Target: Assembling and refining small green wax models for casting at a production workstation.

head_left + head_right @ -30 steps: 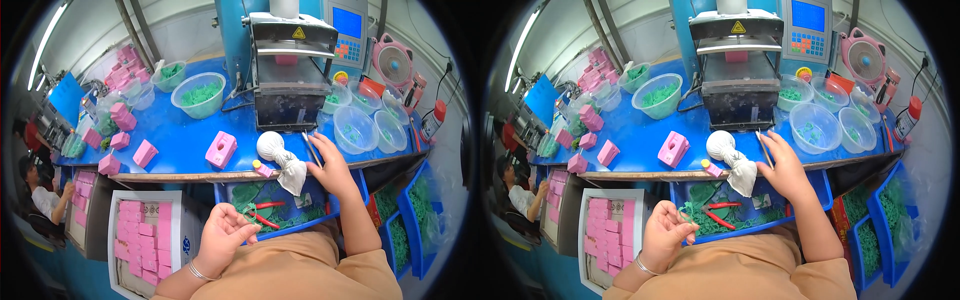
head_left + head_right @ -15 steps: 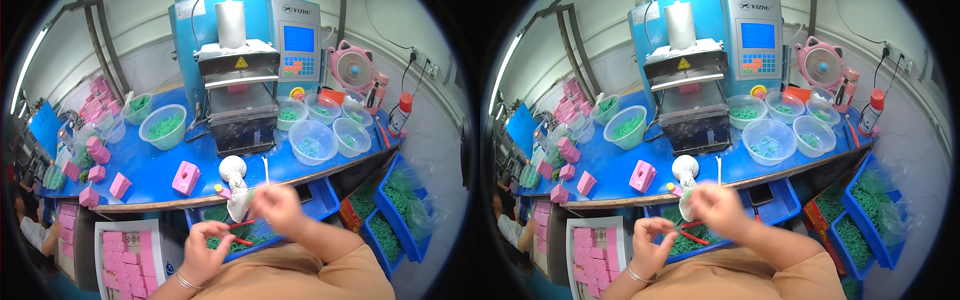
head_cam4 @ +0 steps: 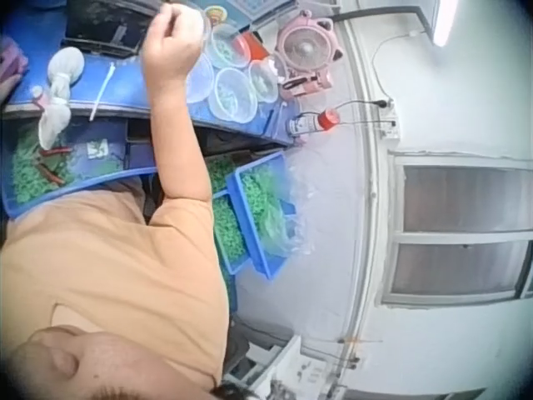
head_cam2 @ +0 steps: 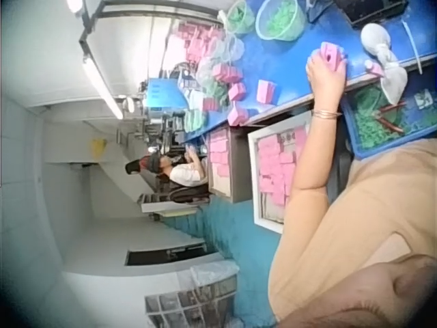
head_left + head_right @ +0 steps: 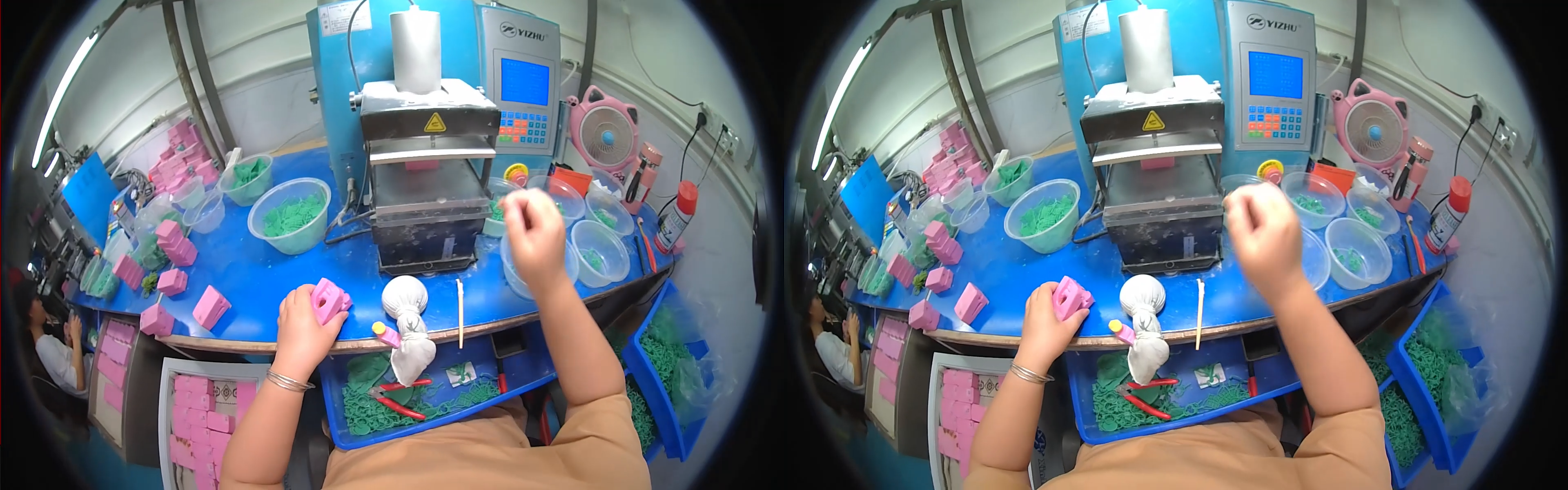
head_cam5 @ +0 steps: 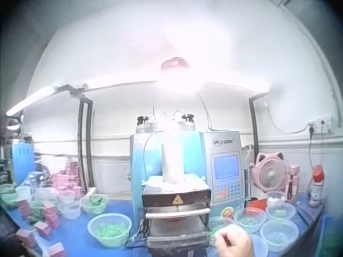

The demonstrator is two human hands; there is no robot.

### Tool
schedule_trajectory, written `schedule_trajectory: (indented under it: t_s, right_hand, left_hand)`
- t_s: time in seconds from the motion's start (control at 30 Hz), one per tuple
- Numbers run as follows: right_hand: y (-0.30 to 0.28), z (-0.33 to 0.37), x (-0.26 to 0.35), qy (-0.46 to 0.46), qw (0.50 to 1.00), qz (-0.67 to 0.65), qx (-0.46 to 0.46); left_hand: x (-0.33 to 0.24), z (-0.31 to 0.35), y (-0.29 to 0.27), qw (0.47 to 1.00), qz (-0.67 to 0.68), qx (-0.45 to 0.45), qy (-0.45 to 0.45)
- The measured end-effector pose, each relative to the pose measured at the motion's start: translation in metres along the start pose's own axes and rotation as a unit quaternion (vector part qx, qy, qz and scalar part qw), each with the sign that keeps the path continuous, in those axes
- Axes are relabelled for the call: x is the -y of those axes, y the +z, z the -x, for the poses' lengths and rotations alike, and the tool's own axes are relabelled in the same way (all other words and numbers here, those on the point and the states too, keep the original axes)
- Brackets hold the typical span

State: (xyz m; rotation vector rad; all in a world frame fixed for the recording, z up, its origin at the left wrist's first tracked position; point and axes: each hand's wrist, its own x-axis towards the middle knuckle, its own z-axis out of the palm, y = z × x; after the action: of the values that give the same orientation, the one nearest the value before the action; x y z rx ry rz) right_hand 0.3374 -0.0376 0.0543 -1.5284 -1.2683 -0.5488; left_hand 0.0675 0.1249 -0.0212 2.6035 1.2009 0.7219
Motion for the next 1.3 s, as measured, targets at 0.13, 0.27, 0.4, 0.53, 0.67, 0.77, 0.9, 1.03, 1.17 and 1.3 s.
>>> schedule_trajectory:
  t_s: [0.13, 0.27, 0.4, 0.53, 0.67, 0.77, 0.9, 1.03, 1.17, 1.3]
  right_hand:
    - [0.028, 0.035, 0.072, -0.183, 0.969, -0.087, 0.14]
    - [0.05, 0.051, 0.106, -0.256, 0.949, -0.095, 0.155]
    - [0.052, 0.103, 0.127, -0.255, 0.946, -0.122, 0.156]
    - [0.051, 0.128, 0.139, -0.231, 0.949, -0.119, 0.179]
    - [0.064, 0.1, 0.106, -0.035, 0.977, 0.157, 0.14]
    - [0.06, 0.079, 0.091, 0.143, 0.931, 0.156, 0.296]
    - [0.056, 0.075, 0.078, 0.171, 0.924, 0.087, 0.332]
    - [0.048, 0.093, 0.097, 0.089, 0.969, -0.207, 0.1]
    - [0.049, 0.1, 0.124, -0.201, 0.935, -0.111, 0.269]
    - [0.048, 0.088, 0.114, -0.183, 0.948, -0.169, 0.197]
  left_hand:
    - [-0.005, 0.02, -0.005, 0.815, 0.571, 0.091, -0.034]
    - [-0.039, 0.047, -0.026, 0.668, 0.74, 0.079, -0.004]
    - [-0.036, 0.054, -0.041, 0.526, 0.848, 0.019, -0.062]
    - [-0.007, 0.06, -0.036, 0.416, 0.902, 0.071, -0.088]
    - [-0.003, 0.073, -0.023, 0.5, 0.861, 0.062, -0.077]
    - [0.003, 0.082, -0.019, 0.56, 0.826, 0.045, -0.047]
    - [0.004, 0.083, -0.015, 0.563, 0.821, 0.072, -0.065]
    - [0.015, 0.083, -0.002, 0.526, 0.834, 0.096, -0.134]
    - [-0.033, 0.08, -0.03, 0.601, 0.76, 0.057, -0.241]
    - [-0.005, 0.077, -0.011, 0.527, 0.813, 0.141, -0.205]
